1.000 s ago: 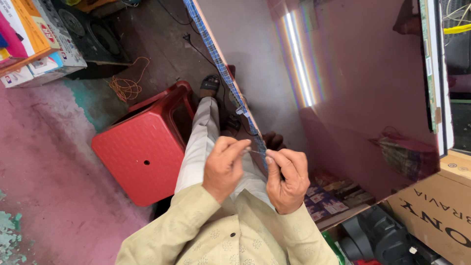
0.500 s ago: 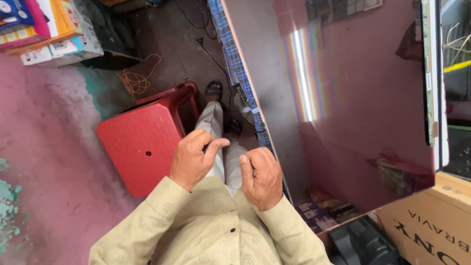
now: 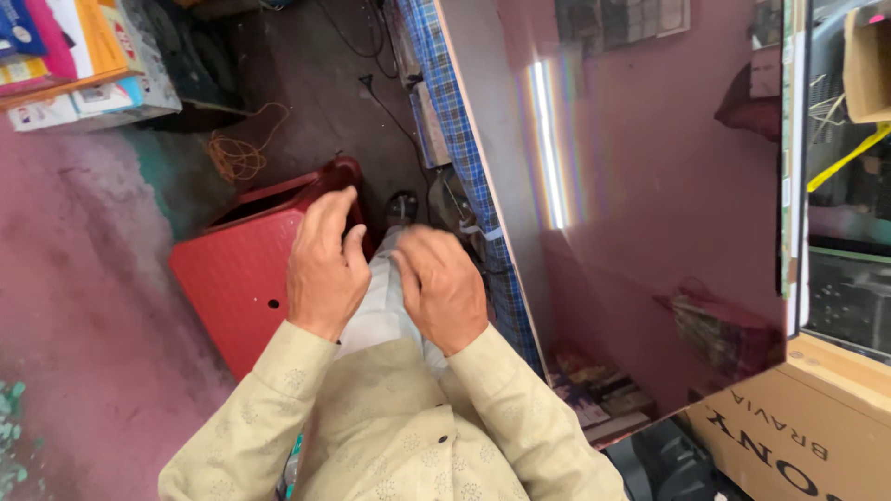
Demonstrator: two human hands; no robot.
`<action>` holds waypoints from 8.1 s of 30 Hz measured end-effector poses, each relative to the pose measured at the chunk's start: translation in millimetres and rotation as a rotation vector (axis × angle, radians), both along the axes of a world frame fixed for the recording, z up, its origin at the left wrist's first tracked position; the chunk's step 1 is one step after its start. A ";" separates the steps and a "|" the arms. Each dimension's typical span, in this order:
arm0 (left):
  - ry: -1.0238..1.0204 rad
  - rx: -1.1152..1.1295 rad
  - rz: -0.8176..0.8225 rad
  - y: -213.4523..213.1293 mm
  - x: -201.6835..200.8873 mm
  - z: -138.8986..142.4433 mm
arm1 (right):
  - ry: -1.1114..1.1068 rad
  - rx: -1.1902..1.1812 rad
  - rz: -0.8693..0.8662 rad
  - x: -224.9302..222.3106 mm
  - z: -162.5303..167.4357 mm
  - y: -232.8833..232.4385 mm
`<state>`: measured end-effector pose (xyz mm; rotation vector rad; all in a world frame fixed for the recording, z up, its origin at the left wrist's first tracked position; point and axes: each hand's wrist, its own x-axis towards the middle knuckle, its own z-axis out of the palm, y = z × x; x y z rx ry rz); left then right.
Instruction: The person works on a large flat-screen TV panel resting against their lap and a stool, peeling the backing from a strip of adhesive tape and pressing the tape along the edge of the panel. They work their way along the panel edge section by section, pressing the tape down with their fingers.
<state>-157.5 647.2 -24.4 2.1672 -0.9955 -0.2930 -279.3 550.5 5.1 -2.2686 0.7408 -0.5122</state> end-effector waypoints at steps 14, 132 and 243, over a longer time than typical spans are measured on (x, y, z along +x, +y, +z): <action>0.564 -0.246 0.195 -10.6 -19.1 -14.9 | -0.041 0.291 -0.188 -12.6 -27.8 16.0; 0.227 -0.103 -0.060 -69.5 -188.6 29.7 | 0.062 0.166 -0.566 -220.8 30.4 4.2; 0.662 -0.078 0.116 -68.3 -180.2 1.5 | 0.100 0.259 -0.089 -185.1 7.6 45.0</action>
